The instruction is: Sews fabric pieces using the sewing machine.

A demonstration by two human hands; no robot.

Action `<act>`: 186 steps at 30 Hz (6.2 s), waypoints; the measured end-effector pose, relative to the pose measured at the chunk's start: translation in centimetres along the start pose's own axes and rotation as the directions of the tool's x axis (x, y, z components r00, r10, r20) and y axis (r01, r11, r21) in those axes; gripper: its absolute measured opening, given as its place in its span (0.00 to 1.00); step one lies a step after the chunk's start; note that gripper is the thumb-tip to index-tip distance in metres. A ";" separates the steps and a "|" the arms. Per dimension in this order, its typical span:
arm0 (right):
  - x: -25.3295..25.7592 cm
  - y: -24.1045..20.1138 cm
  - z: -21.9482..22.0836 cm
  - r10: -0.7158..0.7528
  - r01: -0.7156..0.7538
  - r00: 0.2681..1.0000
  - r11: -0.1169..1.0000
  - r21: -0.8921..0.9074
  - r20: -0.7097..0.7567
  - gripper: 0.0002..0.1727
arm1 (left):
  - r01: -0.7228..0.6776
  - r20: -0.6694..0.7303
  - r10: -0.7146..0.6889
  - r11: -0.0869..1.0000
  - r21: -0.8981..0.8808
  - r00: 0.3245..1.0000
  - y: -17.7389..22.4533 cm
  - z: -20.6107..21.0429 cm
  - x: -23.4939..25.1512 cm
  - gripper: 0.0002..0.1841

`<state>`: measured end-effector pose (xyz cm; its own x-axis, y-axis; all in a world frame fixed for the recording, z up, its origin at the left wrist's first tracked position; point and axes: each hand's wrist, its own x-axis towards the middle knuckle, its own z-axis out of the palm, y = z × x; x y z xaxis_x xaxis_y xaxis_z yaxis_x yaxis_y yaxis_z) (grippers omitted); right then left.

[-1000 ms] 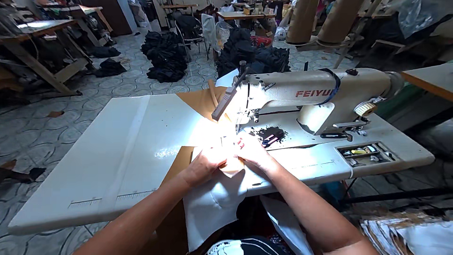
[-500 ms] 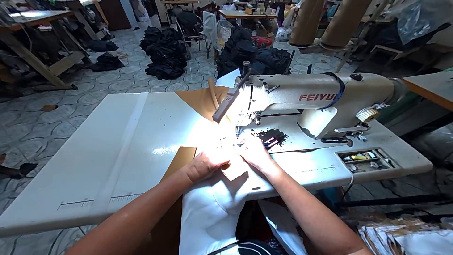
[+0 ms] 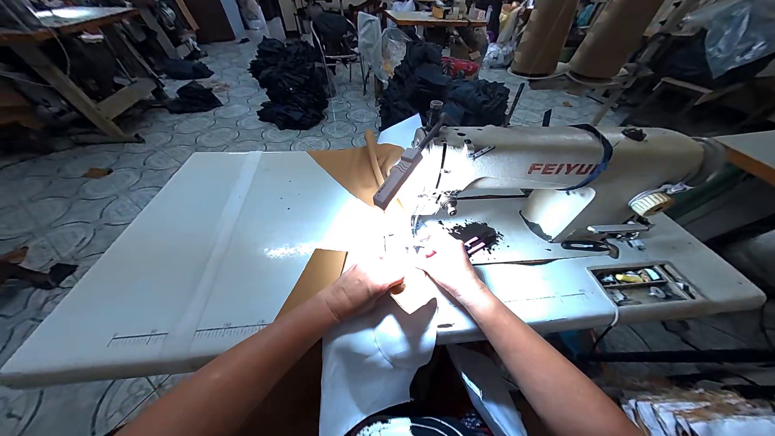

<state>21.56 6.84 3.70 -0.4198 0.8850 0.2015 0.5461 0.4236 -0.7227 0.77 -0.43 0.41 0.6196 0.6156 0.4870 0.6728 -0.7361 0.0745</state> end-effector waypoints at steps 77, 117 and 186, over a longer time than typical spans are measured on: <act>1.7 -1.1 -1.7 0.110 0.043 0.953 0.872 -0.488 0.281 0.25 | 0.391 0.331 -0.355 0.920 -0.044 0.874 -1.3 0.9 3.7 0.26; -1.3 1.6 -1.3 -0.260 0.218 0.963 0.910 -0.351 -0.075 0.16 | 0.385 -0.005 -0.390 0.907 0.169 0.921 11.8 0.1 -0.3 0.41; -11.8 1.6 1.4 -0.261 0.210 0.957 0.922 -0.325 -0.123 0.20 | 0.454 -0.142 -0.436 0.880 0.138 0.889 12.6 1.2 -0.1 0.13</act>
<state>26.38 -3.21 -0.79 -0.4554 0.7602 0.4633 0.6513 0.6393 -0.4088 9.69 -9.45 0.25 0.1998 0.8282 0.5237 0.9293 -0.3296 0.1668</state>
